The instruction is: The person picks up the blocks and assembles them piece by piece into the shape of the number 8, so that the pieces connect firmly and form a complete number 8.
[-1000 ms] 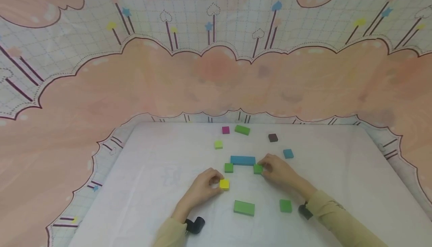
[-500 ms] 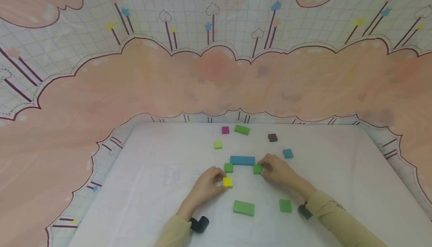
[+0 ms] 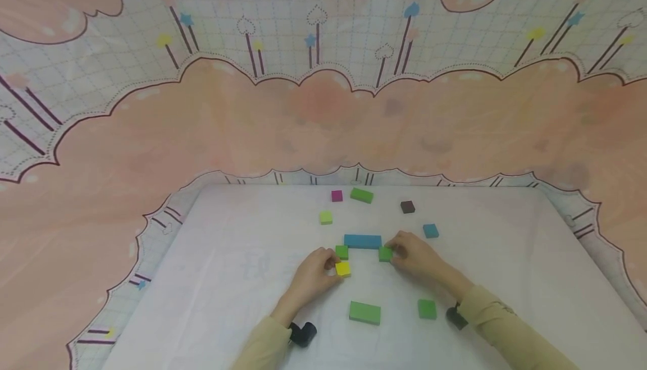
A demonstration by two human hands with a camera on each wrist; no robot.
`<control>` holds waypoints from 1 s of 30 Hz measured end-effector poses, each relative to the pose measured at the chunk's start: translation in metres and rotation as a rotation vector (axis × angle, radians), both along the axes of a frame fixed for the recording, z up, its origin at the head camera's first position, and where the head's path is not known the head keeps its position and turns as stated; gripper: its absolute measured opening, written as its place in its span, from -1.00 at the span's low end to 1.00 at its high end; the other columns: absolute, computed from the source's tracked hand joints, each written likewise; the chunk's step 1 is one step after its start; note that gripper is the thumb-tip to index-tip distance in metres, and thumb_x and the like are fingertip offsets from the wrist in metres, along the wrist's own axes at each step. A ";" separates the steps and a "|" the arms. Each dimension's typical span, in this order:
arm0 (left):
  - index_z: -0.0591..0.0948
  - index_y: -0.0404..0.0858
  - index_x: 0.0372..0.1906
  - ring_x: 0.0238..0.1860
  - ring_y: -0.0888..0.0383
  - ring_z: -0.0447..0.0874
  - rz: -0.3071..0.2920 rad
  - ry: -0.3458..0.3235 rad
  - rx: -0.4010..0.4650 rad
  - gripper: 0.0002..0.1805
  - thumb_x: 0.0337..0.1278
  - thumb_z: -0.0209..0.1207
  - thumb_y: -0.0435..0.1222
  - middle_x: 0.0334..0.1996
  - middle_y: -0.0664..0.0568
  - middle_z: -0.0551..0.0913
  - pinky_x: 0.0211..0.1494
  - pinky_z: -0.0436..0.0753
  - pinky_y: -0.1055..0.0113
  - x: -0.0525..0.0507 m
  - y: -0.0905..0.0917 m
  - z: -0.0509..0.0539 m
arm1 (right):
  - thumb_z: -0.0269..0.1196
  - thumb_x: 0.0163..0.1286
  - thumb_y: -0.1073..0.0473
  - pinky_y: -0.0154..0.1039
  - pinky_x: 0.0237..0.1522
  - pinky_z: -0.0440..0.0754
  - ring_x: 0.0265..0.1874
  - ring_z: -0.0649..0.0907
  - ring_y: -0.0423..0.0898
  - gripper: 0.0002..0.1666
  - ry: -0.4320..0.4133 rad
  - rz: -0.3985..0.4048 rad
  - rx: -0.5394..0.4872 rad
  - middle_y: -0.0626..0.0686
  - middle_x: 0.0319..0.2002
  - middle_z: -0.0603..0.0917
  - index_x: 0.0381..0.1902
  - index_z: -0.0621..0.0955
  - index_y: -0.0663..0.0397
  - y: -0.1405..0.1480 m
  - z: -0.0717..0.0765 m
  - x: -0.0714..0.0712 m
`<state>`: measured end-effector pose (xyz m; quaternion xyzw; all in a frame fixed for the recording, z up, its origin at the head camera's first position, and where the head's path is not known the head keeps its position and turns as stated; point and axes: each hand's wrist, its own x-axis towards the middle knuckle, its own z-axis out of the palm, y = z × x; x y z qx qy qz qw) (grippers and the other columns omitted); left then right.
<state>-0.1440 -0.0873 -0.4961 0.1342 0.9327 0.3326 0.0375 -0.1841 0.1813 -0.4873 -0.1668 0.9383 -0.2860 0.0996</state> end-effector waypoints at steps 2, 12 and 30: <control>0.60 -0.15 -0.20 -0.30 0.25 0.45 0.005 0.001 -0.017 -0.70 -0.11 0.41 -0.25 -0.36 0.14 0.54 -0.18 0.55 0.39 -0.001 0.001 -0.001 | 0.30 0.20 0.24 -0.05 0.16 0.56 0.00 0.58 -0.07 -0.61 0.000 0.000 0.000 -0.06 -0.15 0.60 0.02 0.62 0.03 0.000 0.000 0.001; 0.59 -0.18 -0.21 -0.33 0.23 0.43 0.013 0.004 -0.072 -0.68 -0.12 0.42 -0.24 -0.39 0.12 0.53 -0.23 0.53 0.41 -0.004 0.006 0.001 | 0.29 0.22 0.23 -0.03 0.18 0.55 0.04 0.58 -0.05 -0.62 -0.001 -0.005 -0.008 -0.06 -0.13 0.60 0.02 0.61 0.02 0.000 0.000 0.002; 0.57 -0.18 -0.23 -0.35 0.23 0.40 0.006 0.016 -0.067 -0.66 -0.15 0.44 -0.22 -0.41 0.12 0.51 -0.26 0.50 0.43 -0.005 0.006 0.000 | 0.30 0.19 0.24 -0.04 0.16 0.56 0.00 0.58 -0.07 -0.61 0.005 -0.003 0.001 -0.06 -0.15 0.61 0.02 0.62 0.04 0.000 -0.001 0.000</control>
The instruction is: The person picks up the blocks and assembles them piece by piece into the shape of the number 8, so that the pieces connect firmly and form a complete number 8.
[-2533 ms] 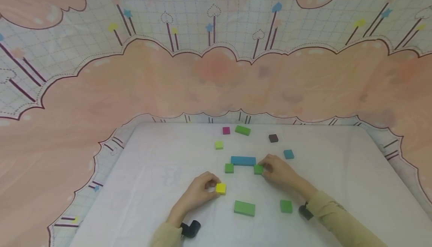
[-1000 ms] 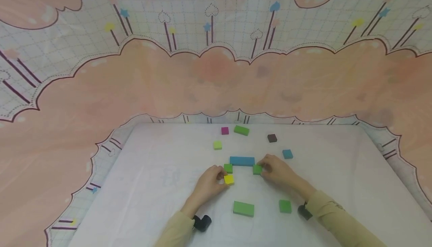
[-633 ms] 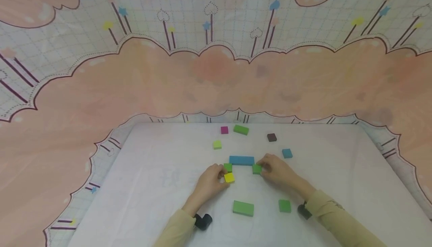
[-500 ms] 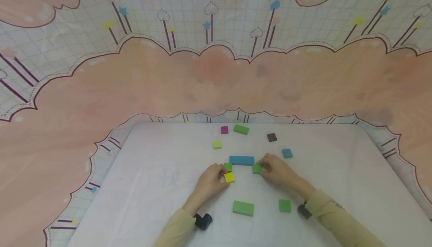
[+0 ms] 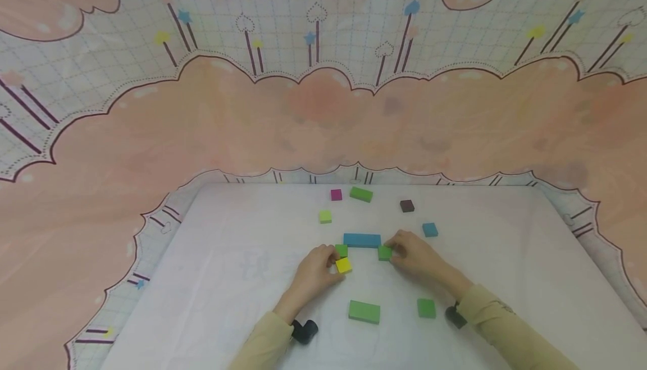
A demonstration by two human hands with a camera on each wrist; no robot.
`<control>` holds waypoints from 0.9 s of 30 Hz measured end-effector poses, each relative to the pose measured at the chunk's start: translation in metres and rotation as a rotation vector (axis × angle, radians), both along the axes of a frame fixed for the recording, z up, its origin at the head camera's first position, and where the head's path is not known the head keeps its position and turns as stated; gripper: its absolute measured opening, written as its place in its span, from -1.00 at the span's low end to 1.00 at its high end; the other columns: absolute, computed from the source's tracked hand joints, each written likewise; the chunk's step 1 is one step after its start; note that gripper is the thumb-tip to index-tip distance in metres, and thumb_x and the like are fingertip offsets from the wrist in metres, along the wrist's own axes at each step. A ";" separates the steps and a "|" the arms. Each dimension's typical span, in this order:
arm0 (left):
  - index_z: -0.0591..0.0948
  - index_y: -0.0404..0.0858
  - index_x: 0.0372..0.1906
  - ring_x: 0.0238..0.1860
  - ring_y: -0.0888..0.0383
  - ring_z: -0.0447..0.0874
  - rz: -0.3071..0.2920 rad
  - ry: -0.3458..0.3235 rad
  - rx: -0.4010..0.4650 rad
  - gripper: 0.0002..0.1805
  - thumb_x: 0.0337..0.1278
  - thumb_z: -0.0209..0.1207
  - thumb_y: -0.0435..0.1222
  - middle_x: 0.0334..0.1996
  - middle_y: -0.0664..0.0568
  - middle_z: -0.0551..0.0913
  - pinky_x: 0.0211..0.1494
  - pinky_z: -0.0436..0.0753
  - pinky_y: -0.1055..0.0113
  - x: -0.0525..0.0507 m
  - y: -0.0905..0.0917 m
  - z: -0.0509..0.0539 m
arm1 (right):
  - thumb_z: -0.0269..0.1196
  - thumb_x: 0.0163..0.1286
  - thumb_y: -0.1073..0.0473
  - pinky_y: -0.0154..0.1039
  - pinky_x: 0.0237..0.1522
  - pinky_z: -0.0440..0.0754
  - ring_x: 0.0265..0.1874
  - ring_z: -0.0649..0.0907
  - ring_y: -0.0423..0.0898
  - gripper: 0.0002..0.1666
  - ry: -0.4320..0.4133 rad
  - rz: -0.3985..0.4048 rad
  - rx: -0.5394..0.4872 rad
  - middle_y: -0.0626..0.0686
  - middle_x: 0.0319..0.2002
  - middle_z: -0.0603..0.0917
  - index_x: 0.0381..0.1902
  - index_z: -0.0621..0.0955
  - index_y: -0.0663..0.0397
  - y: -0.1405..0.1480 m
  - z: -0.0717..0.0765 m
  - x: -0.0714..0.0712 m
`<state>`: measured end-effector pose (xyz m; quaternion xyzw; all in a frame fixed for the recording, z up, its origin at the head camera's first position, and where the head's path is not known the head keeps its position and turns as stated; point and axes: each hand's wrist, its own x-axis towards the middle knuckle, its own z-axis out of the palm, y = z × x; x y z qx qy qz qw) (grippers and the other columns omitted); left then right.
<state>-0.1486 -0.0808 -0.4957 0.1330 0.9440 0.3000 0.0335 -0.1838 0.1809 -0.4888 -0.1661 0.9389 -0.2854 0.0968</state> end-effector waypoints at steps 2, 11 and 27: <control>0.57 -0.17 -0.22 -0.34 0.23 0.40 0.004 -0.008 0.011 -0.65 -0.15 0.44 -0.21 -0.40 0.13 0.51 -0.25 0.49 0.43 0.000 -0.001 0.000 | 0.30 0.19 0.24 -0.04 0.16 0.56 -0.01 0.58 -0.07 -0.61 -0.001 -0.001 0.003 -0.06 -0.15 0.61 0.02 0.62 0.04 0.000 0.000 0.000; 0.58 -0.19 -0.21 -0.29 0.21 0.48 0.008 -0.003 0.034 -0.69 -0.10 0.41 -0.24 -0.34 0.09 0.58 -0.18 0.56 0.37 0.003 -0.003 0.001 | 0.30 0.19 0.24 -0.04 0.16 0.56 0.00 0.58 -0.07 -0.61 -0.005 -0.004 0.004 -0.06 -0.15 0.60 0.02 0.62 0.03 -0.001 0.000 0.001; 0.58 -0.17 -0.22 -0.29 0.24 0.47 0.011 -0.014 0.036 -0.71 -0.08 0.40 -0.25 -0.34 0.12 0.57 -0.18 0.56 0.39 0.002 -0.004 -0.002 | 0.30 0.20 0.24 0.01 0.25 0.49 0.13 0.55 0.00 -0.52 -0.020 0.005 -0.037 -0.03 -0.01 0.60 0.12 0.56 0.02 0.002 -0.001 0.002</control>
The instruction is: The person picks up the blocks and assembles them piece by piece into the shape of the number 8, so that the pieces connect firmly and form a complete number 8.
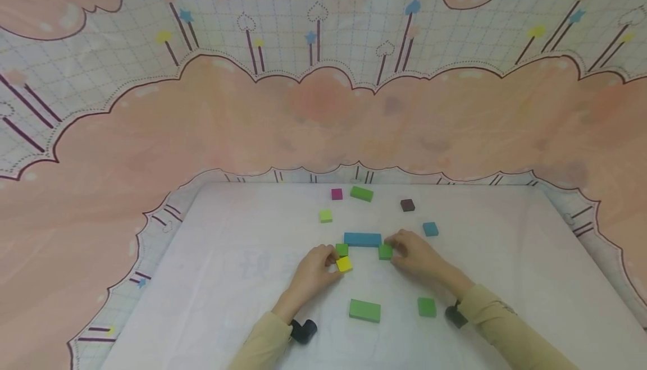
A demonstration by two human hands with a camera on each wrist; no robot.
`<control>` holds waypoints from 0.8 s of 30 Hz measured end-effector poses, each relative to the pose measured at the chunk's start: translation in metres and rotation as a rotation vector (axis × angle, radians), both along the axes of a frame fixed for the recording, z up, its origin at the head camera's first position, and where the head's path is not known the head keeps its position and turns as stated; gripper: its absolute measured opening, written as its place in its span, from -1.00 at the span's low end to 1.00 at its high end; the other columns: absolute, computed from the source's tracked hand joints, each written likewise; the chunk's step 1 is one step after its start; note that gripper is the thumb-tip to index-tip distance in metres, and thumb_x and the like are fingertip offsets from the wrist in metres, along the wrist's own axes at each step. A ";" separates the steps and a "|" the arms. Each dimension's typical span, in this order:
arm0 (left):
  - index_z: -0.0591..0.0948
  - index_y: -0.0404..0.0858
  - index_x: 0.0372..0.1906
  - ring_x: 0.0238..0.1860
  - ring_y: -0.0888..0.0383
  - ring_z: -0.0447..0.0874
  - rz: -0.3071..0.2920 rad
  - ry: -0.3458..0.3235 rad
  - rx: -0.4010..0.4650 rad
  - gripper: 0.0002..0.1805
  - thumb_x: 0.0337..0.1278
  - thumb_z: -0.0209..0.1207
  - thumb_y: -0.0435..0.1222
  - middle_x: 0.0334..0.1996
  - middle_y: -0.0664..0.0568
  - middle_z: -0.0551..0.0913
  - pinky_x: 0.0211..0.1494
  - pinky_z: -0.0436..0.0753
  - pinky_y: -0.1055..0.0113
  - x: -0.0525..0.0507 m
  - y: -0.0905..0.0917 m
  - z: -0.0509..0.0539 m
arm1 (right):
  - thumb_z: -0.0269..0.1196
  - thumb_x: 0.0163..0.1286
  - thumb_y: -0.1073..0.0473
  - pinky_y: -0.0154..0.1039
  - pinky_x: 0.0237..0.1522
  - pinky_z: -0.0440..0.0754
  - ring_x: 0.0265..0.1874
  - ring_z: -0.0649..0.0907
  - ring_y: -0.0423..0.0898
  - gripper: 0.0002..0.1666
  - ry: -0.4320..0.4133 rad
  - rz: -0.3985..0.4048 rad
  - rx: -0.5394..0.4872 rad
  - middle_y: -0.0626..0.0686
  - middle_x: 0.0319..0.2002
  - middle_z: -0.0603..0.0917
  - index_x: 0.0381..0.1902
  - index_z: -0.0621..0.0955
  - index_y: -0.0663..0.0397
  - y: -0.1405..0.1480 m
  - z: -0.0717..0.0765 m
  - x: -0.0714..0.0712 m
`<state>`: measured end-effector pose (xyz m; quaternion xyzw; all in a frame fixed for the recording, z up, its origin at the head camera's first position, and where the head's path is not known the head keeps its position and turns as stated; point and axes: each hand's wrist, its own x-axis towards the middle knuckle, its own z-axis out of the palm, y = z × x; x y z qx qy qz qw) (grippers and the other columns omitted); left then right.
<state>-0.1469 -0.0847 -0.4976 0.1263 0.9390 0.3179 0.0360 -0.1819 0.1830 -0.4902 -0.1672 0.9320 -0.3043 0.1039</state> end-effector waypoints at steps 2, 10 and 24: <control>0.58 -0.17 -0.22 -0.29 0.23 0.47 -0.003 -0.001 -0.002 -0.71 -0.08 0.40 -0.24 -0.34 0.12 0.57 -0.18 0.56 0.39 0.000 0.000 0.000 | 0.30 0.20 0.23 0.03 0.27 0.47 0.16 0.54 0.01 -0.49 -0.015 -0.001 -0.013 -0.02 0.02 0.60 0.15 0.54 0.02 0.001 0.000 0.001; 0.59 -0.19 -0.23 -0.31 0.23 0.46 -0.019 0.018 -0.015 -0.72 -0.08 0.40 -0.26 -0.37 0.11 0.57 -0.21 0.54 0.40 -0.001 0.001 0.001 | 0.28 0.24 0.21 0.05 0.25 0.48 0.17 0.55 0.04 -0.48 -0.043 0.003 -0.030 0.03 0.10 0.60 0.18 0.51 0.03 0.013 0.008 0.007; 0.58 -0.20 -0.23 -0.30 0.23 0.49 -0.030 0.038 -0.037 -0.72 -0.08 0.40 -0.26 -0.36 0.10 0.58 -0.19 0.56 0.38 -0.001 0.001 0.002 | 0.26 0.27 0.19 -0.13 -0.03 0.61 -0.09 0.59 -0.09 -0.62 0.003 -0.048 -0.033 -0.03 -0.09 0.63 0.07 0.58 0.02 0.031 0.018 0.031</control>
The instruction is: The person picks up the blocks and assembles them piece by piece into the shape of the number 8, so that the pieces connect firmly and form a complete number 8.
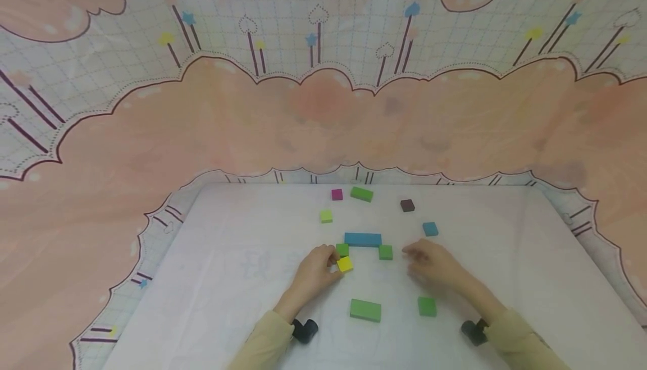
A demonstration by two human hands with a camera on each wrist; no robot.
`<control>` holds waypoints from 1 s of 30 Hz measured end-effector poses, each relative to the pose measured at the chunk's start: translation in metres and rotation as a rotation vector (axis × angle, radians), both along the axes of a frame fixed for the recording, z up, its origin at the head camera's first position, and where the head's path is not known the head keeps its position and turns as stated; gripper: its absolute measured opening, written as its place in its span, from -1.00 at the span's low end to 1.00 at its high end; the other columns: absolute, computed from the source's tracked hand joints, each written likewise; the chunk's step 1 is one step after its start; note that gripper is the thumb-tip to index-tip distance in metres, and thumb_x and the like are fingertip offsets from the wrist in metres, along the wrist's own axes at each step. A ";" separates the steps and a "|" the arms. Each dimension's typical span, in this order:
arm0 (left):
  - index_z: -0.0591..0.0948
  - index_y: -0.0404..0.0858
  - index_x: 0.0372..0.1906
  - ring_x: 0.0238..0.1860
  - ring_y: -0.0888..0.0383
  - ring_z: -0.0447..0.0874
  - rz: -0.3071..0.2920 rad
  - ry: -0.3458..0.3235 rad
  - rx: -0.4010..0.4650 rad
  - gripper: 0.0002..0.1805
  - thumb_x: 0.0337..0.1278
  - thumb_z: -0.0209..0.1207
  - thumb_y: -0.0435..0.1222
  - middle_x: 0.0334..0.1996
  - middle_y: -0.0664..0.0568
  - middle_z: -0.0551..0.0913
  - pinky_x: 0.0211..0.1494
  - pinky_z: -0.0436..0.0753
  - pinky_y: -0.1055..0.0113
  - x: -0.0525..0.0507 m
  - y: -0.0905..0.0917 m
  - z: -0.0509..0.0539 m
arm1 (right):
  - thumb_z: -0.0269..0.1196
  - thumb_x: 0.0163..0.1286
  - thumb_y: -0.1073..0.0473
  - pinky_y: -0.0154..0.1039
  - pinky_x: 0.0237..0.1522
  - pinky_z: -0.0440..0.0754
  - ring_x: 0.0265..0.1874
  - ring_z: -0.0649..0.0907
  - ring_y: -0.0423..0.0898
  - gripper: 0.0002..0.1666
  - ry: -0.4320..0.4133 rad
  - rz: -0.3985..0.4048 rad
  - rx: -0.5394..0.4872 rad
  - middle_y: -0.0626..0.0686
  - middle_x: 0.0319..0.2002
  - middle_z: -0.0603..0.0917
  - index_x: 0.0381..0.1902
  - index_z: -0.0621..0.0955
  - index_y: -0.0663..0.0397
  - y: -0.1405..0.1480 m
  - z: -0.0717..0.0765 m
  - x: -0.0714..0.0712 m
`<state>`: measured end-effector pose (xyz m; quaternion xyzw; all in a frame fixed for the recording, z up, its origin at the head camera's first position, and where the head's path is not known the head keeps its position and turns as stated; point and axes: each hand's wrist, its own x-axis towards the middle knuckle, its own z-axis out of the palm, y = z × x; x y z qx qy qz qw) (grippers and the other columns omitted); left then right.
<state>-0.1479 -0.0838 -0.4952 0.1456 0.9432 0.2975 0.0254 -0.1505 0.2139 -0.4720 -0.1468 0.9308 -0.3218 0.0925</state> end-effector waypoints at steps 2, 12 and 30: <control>0.58 -0.20 -0.24 -0.29 0.22 0.49 -0.002 0.004 0.001 -0.72 -0.08 0.40 -0.25 -0.35 0.10 0.58 -0.19 0.56 0.38 0.000 0.000 0.000 | 0.26 0.27 0.19 -0.19 -0.07 0.60 -0.11 0.58 -0.12 -0.62 -0.005 -0.017 -0.003 -0.04 -0.10 0.64 0.07 0.59 0.00 0.002 0.001 0.004; 0.58 -0.19 -0.24 -0.30 0.22 0.49 0.000 0.001 0.006 -0.71 -0.08 0.40 -0.24 -0.36 0.10 0.58 -0.20 0.55 0.39 0.001 0.000 0.000 | 0.27 0.26 0.17 -0.16 -0.08 0.61 -0.12 0.58 -0.14 -0.63 -0.049 -0.078 -0.010 -0.08 -0.13 0.65 0.05 0.60 -0.05 0.004 0.009 0.024; 0.57 -0.14 -0.21 -0.28 0.25 0.48 0.029 -0.015 0.030 -0.69 -0.09 0.42 -0.22 -0.34 0.15 0.56 -0.18 0.55 0.39 0.002 -0.002 -0.003 | 0.30 0.22 0.16 -0.44 -0.24 0.56 -0.18 0.59 -0.19 -0.64 -0.044 -0.065 -0.036 -0.11 -0.18 0.63 0.01 0.60 -0.06 0.021 -0.001 0.054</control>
